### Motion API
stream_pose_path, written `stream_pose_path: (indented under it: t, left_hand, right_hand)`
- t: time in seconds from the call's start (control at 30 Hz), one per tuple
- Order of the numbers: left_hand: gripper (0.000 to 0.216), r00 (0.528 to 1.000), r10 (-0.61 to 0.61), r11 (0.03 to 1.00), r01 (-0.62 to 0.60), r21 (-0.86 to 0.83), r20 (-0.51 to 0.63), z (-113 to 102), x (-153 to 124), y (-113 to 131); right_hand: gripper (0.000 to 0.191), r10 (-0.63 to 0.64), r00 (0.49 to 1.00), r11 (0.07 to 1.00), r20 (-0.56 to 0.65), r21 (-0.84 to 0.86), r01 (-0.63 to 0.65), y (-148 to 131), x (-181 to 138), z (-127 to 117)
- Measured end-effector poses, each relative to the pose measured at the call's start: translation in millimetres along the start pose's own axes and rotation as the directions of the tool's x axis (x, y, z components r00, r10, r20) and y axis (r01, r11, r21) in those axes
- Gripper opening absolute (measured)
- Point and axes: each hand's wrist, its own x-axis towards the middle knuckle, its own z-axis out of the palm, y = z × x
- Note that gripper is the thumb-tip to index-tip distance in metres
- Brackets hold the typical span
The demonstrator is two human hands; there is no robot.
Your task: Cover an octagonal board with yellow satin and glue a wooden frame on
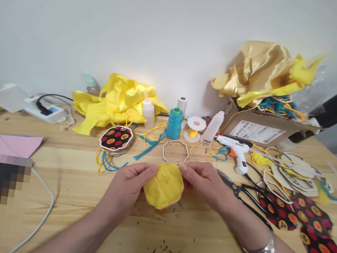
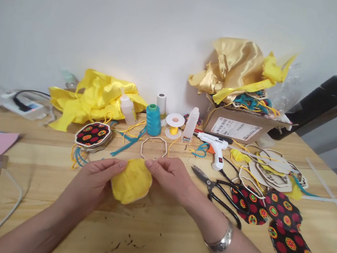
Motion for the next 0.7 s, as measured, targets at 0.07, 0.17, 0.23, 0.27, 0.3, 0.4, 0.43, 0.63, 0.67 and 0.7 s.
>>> stream_pose_path:
  t: [0.07, 0.17, 0.23, 0.27, 0.3, 0.4, 0.43, 0.63, 0.67, 0.7]
  left_hand:
    - [0.021, 1.000, -0.007, 1.000, 0.007, 0.004, 0.003, 0.2, -0.7, 0.3]
    - [0.021, 0.999, -0.023, 0.999, 0.022, 0.033, 0.022, 1.4, -2.3, 1.5]
    - [0.021, 0.999, -0.034, 0.999, 0.033, 0.037, 0.029, 1.8, -3.0, 2.2]
    - [0.022, 0.999, -0.040, 0.999, 0.039, 0.028, 0.035, 1.9, -3.3, 2.6]
    - [0.024, 0.998, -0.048, 0.999, 0.048, 0.016, 0.047, 1.9, -3.6, 3.0]
    - [0.029, 0.991, -0.045, 0.999, 0.047, -0.013, 0.125, 2.4, -5.0, 4.6]
    - [0.030, 0.988, -0.036, 0.999, 0.039, -0.015, 0.151, 2.6, -5.4, 5.0]
    - [0.018, 0.989, -0.083, 0.992, 0.071, 0.101, 0.124, 5.5, -5.7, 5.4]
    - [0.017, 0.990, -0.091, 0.989, 0.077, 0.127, 0.107, 5.7, -5.6, 5.1]
    - [0.017, 0.991, -0.093, 0.987, 0.079, 0.140, 0.096, 5.7, -5.5, 4.8]
  right_hand:
    - [0.041, 0.006, 0.999, 0.998, -0.034, -0.059, -0.008, 1.5, 0.8, 1.5]
    - [0.035, 0.015, 0.997, 0.995, -0.082, -0.100, -0.024, 2.3, 1.2, 3.0]
    - [0.033, 0.018, 0.996, 0.994, -0.088, -0.107, -0.027, 1.5, 0.9, 3.0]
    - [0.033, 0.016, 0.996, 0.994, -0.087, -0.107, -0.025, 0.7, 0.5, 2.8]
    - [0.033, 0.013, 0.996, 0.994, -0.085, -0.109, -0.022, -0.2, 0.1, 2.5]
    - [0.031, -0.011, 0.997, 0.988, -0.078, -0.152, 0.000, -3.5, -1.3, 1.6]
    - [0.030, -0.025, 0.997, 0.985, -0.070, -0.174, 0.012, -4.5, -1.9, 1.6]
    - [0.028, -0.052, 0.999, 0.971, 0.001, -0.233, 0.051, -4.4, -4.7, 3.4]
    - [0.030, -0.053, 0.999, 0.975, 0.009, -0.216, 0.053, -3.2, -4.5, 3.4]
    - [0.033, -0.053, 0.998, 0.980, 0.016, -0.189, 0.055, -1.9, -4.2, 3.2]
